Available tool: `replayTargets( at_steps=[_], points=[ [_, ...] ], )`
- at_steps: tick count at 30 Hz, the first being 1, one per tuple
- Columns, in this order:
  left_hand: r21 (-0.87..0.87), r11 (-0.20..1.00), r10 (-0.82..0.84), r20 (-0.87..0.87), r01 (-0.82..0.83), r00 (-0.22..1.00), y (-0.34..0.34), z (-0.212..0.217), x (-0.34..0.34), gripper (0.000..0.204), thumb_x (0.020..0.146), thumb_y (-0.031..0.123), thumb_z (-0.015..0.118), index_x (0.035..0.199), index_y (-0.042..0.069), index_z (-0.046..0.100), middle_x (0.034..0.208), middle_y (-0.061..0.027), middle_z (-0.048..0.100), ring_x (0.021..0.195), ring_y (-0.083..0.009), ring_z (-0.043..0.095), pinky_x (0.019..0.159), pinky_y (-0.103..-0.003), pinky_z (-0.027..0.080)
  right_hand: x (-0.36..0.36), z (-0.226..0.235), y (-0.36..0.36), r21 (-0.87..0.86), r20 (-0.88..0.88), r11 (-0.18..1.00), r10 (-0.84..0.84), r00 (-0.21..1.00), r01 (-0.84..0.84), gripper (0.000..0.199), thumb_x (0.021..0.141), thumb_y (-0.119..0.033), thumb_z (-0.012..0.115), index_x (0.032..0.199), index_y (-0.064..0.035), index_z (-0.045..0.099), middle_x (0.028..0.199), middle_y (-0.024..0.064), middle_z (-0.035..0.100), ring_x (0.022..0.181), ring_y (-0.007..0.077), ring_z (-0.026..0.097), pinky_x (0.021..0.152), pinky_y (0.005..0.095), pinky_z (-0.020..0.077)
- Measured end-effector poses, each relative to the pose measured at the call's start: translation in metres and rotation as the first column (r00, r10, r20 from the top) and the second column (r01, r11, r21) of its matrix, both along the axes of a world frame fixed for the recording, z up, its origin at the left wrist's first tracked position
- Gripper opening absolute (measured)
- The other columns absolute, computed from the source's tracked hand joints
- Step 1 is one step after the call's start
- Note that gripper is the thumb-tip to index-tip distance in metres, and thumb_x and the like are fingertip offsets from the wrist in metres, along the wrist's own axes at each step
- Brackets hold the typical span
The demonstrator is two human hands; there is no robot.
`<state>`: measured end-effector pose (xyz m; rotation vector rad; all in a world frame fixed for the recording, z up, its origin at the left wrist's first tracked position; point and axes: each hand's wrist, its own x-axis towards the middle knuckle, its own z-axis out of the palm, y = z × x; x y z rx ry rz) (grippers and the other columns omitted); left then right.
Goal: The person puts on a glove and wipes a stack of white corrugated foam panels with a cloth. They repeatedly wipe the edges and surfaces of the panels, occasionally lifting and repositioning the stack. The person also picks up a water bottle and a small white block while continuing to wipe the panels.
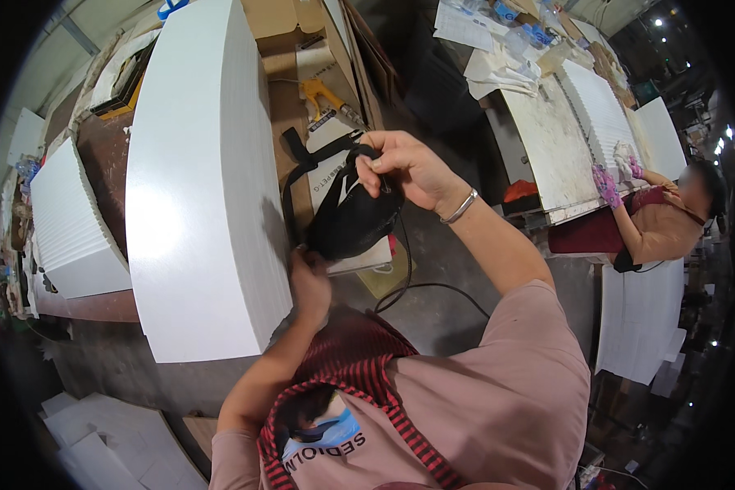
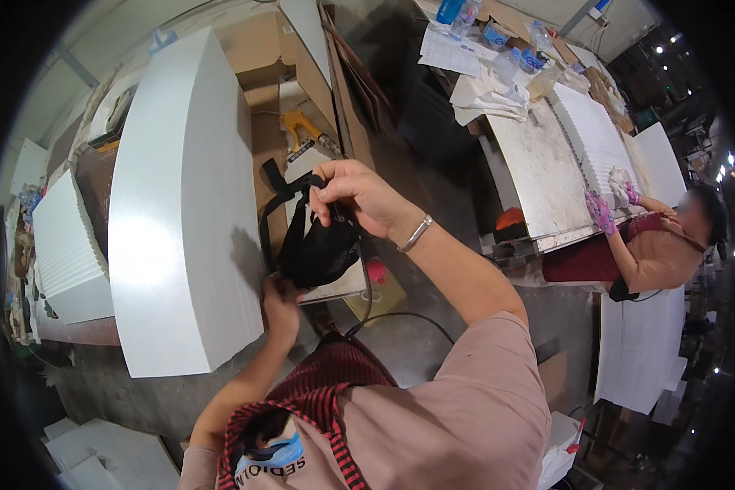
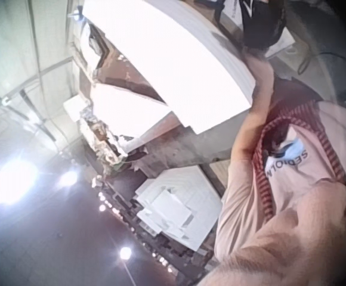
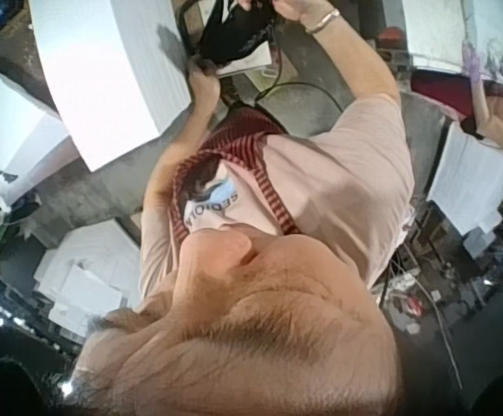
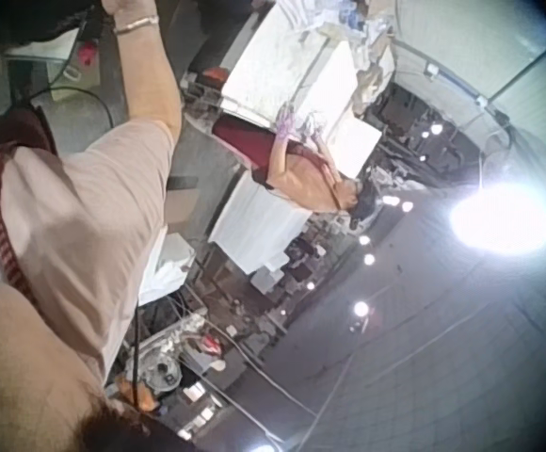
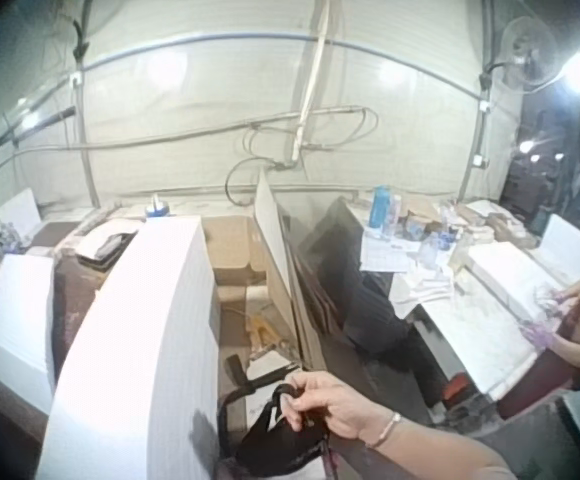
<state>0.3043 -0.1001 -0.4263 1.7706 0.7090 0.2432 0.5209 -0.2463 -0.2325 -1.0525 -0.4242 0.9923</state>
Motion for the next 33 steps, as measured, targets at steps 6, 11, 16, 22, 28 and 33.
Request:
replayTargets(
  at_steps=[6,11,16,22,28,33],
  points=[
    [-0.489,0.859,0.113,-0.106,-0.151,0.988,0.0,0.005,0.015,0.039,0.105,0.026,0.051,0.127,-0.005,0.041,0.086,-0.0156,0.062,0.062,-0.0218,0.068,0.055,-0.032,0.057,-0.016,0.037,-0.013,0.165,-0.13,0.979,-0.098,0.987,0.12,0.014,0.093,-0.009,0.051,0.082,-0.0095,0.043,0.061,-0.0017,0.038,0.044,0.0092,0.036,0.059,0.0298,0.0438],
    [-0.484,0.869,-0.054,-0.303,-0.105,0.951,0.0,0.014,0.016,0.036,0.105,0.038,0.05,0.115,0.003,0.046,0.082,-0.0103,0.064,0.062,-0.0201,0.068,0.054,-0.031,0.055,-0.052,0.075,-0.013,0.176,-0.153,0.978,-0.089,0.984,0.116,0.011,0.093,-0.009,0.05,0.084,-0.0092,0.042,0.061,-0.0035,0.034,0.043,0.0067,0.028,0.054,0.0288,0.037],
    [-0.551,0.822,-0.06,-0.333,-0.142,0.941,-0.013,0.018,0.015,0.028,0.103,0.027,0.055,0.113,0.001,0.05,0.094,-0.0107,0.066,0.067,-0.0186,0.068,0.056,-0.03,0.055,-0.077,0.114,-0.019,0.291,-0.133,0.95,-0.074,0.988,0.11,0.01,0.094,-0.007,0.052,0.086,-0.007,0.045,0.062,-0.0022,0.035,0.042,0.0065,0.03,0.052,0.0305,0.0397],
    [-0.788,0.591,-0.191,0.075,0.175,0.979,-0.021,0.038,-0.003,0.018,0.09,0.0,0.062,0.108,0.0,0.062,0.095,-0.0057,0.067,0.085,-0.0156,0.067,0.072,-0.026,0.053,-0.103,0.155,-0.046,0.298,-0.042,0.953,-0.051,0.998,0.061,0.008,0.094,-0.009,0.053,0.09,-0.0075,0.046,0.061,-0.0023,0.037,0.041,0.0055,0.03,0.048,0.03,0.0375],
    [-0.145,0.769,-0.607,0.141,0.623,0.782,-0.015,0.094,-0.071,0.028,0.083,-0.002,0.069,0.11,0.003,0.069,0.112,-0.008,0.068,0.104,-0.0156,0.062,0.089,-0.03,0.048,-0.143,0.168,-0.086,0.269,0.027,0.955,-0.137,0.99,0.125,0.018,0.09,-0.01,0.061,0.092,-0.0017,0.045,0.06,0.0022,0.04,0.041,0.0062,0.03,0.045,0.0301,0.0355],
    [-0.581,0.407,-0.581,0.43,0.704,0.691,0.012,0.133,-0.131,0.022,0.092,0.0,0.065,0.114,-0.005,0.065,0.109,-0.0079,0.068,0.097,-0.0156,0.065,0.089,-0.03,0.051,-0.205,0.153,-0.105,0.188,0.018,0.96,-0.213,0.977,0.206,0.023,0.087,-0.009,0.067,0.088,0.0005,0.046,0.058,0.0035,0.042,0.042,0.0071,0.034,0.047,0.0297,0.0363]
  ],
)
